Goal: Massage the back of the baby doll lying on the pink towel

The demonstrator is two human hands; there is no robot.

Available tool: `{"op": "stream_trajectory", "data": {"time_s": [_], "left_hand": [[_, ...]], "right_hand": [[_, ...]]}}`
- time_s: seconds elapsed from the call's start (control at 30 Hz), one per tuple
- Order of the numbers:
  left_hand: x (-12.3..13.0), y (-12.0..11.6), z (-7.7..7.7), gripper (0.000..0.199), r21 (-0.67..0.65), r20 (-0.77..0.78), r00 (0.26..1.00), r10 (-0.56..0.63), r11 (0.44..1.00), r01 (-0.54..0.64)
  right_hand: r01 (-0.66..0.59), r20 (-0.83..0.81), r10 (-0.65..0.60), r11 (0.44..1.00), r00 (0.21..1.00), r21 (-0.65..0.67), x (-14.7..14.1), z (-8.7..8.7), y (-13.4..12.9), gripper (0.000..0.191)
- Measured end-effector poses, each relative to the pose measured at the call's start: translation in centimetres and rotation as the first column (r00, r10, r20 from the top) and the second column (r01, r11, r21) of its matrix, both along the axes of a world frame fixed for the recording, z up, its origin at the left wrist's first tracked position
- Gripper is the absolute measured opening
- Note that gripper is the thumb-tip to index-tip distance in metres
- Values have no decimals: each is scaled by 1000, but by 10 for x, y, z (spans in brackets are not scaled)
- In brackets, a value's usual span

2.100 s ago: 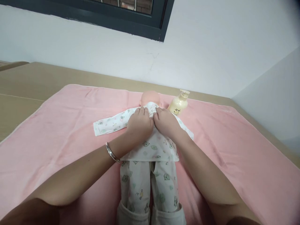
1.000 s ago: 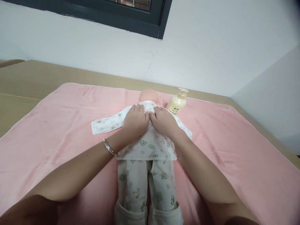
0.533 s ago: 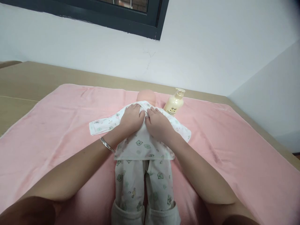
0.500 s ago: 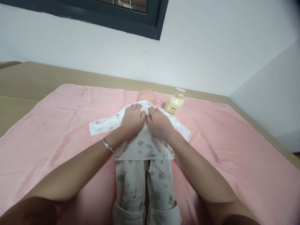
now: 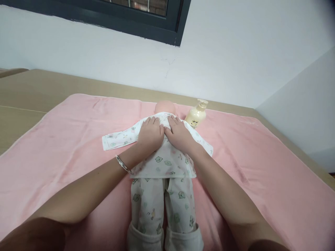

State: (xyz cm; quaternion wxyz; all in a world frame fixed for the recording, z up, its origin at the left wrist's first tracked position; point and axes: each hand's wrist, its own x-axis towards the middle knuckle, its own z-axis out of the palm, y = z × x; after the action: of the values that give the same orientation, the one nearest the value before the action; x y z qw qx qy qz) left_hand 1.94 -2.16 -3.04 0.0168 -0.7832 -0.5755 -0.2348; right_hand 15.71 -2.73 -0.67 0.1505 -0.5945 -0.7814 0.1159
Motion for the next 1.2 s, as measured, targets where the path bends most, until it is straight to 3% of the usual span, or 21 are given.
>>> {"op": "stream_trajectory", "data": {"time_s": [0.33,0.43,0.53,0.63,0.8,0.93,1.1,1.2], "left_hand": [[7,-19,-2,48,81,-66,996,-58,995,63],[-2,-8,3,47,-8,-21,990,-139,990,139],[-14,5,8,48,-150,123,987,-102,981,120],[-18,11,9,49,-201,206,976,-64,974,106],[-5,-8,1,48,-20,46,998,-46,999,47],[0,-17,-2,44,98,-47,994,-96,990,100],[-13,2,4,41,-60,37,995,-88,994,91],[-13,5,7,40,-90,53,997,-59,994,64]], "right_hand": [[-13,-8,12,999,1000,-29,5,1,3,64],[12,55,-11,1000,998,-6,-3,3,-8,62],[35,95,-34,999,995,-10,-12,7,-24,62],[7,83,-5,1000,996,-22,-14,10,-28,62],[71,22,-70,994,997,-78,0,4,-3,68],[106,61,-104,994,993,-35,1,2,0,69],[49,123,-49,999,991,1,-9,10,-24,61],[39,101,-39,999,994,3,-9,10,-24,61]]}}
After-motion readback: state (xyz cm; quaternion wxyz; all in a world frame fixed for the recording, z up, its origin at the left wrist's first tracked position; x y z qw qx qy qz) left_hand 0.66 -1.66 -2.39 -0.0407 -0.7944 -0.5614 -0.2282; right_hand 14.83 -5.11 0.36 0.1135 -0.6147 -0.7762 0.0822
